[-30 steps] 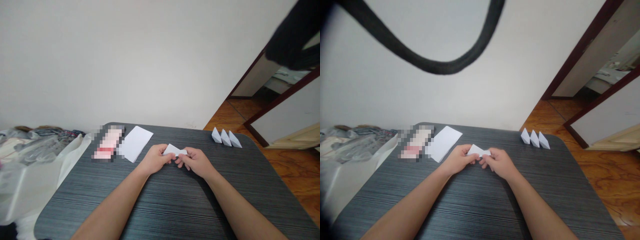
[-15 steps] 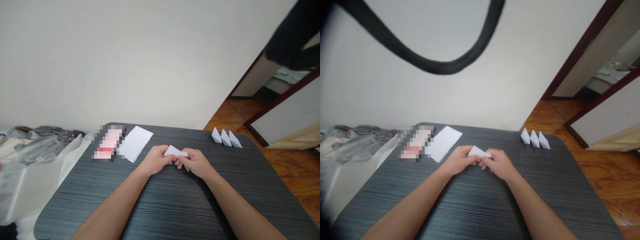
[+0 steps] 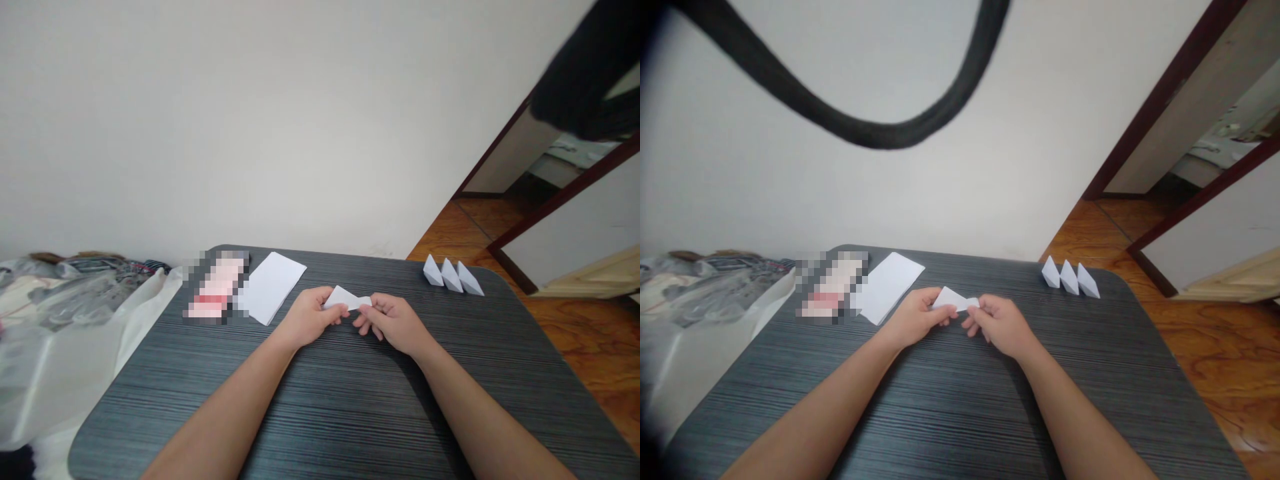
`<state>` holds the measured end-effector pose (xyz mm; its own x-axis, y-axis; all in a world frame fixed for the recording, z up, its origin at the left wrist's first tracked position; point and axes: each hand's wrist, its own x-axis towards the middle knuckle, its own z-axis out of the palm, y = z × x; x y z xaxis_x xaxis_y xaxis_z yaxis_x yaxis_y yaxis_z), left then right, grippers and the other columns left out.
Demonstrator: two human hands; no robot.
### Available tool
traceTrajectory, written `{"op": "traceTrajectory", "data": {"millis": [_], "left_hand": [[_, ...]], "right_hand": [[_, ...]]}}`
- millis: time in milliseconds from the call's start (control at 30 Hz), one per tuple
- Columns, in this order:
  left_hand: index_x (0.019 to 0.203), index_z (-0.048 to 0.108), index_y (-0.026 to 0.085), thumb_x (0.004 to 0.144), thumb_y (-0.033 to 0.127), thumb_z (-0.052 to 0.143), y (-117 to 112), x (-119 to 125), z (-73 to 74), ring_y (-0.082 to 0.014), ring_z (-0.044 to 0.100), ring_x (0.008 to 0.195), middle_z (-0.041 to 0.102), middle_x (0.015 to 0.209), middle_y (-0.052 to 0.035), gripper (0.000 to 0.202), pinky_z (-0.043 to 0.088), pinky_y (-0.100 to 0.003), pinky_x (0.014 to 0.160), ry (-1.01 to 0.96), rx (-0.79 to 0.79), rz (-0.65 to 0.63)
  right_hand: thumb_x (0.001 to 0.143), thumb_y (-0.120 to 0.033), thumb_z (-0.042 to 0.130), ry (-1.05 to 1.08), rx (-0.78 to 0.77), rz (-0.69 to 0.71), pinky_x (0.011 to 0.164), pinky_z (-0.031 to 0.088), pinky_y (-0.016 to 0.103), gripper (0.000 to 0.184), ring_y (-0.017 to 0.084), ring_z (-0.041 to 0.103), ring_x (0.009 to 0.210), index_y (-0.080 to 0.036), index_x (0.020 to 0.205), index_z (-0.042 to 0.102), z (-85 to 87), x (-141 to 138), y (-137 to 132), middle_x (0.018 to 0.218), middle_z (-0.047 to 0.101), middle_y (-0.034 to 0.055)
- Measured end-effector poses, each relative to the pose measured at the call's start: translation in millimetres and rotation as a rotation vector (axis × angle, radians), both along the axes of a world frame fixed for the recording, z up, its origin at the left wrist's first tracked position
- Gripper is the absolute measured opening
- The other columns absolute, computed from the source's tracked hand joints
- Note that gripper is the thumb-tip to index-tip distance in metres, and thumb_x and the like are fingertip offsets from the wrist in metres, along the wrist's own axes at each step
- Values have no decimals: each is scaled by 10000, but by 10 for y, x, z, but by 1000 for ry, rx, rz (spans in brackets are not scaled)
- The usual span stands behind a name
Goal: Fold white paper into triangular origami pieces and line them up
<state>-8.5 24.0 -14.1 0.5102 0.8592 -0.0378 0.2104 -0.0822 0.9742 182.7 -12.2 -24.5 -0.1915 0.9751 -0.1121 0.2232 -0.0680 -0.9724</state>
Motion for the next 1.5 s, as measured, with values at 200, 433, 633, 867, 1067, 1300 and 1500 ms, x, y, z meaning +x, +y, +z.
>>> {"op": "traceTrajectory", "data": {"millis": [200,433,633,867,1067,1300,1500], "left_hand": [[801,620,140,794,251,534,3,-12,-25,-113,565,611,626,695,-21,141,431,-215,576,-8,14,-1],[814,620,137,805,272,527,22,-11,-38,-113,570,614,641,727,-31,164,430,-216,577,-8,17,7],[798,616,141,796,260,536,13,-8,-45,-112,566,604,621,679,-14,144,422,-209,565,-11,12,8],[793,608,138,789,244,544,14,-3,-47,-108,555,599,608,671,-12,124,423,-209,566,-32,-7,4],[806,614,138,787,248,543,-3,17,-19,-110,559,602,617,679,-14,132,424,-212,571,-33,-16,-5],[791,622,139,791,248,534,-34,35,15,-117,570,624,631,707,-16,141,423,-218,585,15,27,-34],[801,617,137,774,297,584,-43,18,45,-126,568,654,631,720,-16,166,421,-223,595,36,77,-23]], "right_hand": [[854,-376,537,40,-16,17,365,341,193,273,76,521,404,-144,710,551,4,21,-1,702,707,71],[866,-387,523,54,-7,23,377,326,202,286,69,478,394,-141,742,595,-52,77,15,657,692,60],[858,-395,533,68,-4,18,370,323,206,278,79,502,406,-149,739,589,-72,76,17,690,702,68],[862,-381,530,73,15,30,388,358,214,272,78,506,405,-155,712,552,-70,80,16,724,712,75],[870,-332,516,-42,44,48,397,378,204,220,91,535,453,-146,815,620,-36,75,25,692,689,53],[866,-262,517,-107,100,110,520,464,221,209,117,608,528,-152,703,589,22,29,3,622,671,29],[871,-272,508,-95,90,107,525,471,226,213,123,613,524,-159,701,569,56,4,-18,622,673,28]]}}
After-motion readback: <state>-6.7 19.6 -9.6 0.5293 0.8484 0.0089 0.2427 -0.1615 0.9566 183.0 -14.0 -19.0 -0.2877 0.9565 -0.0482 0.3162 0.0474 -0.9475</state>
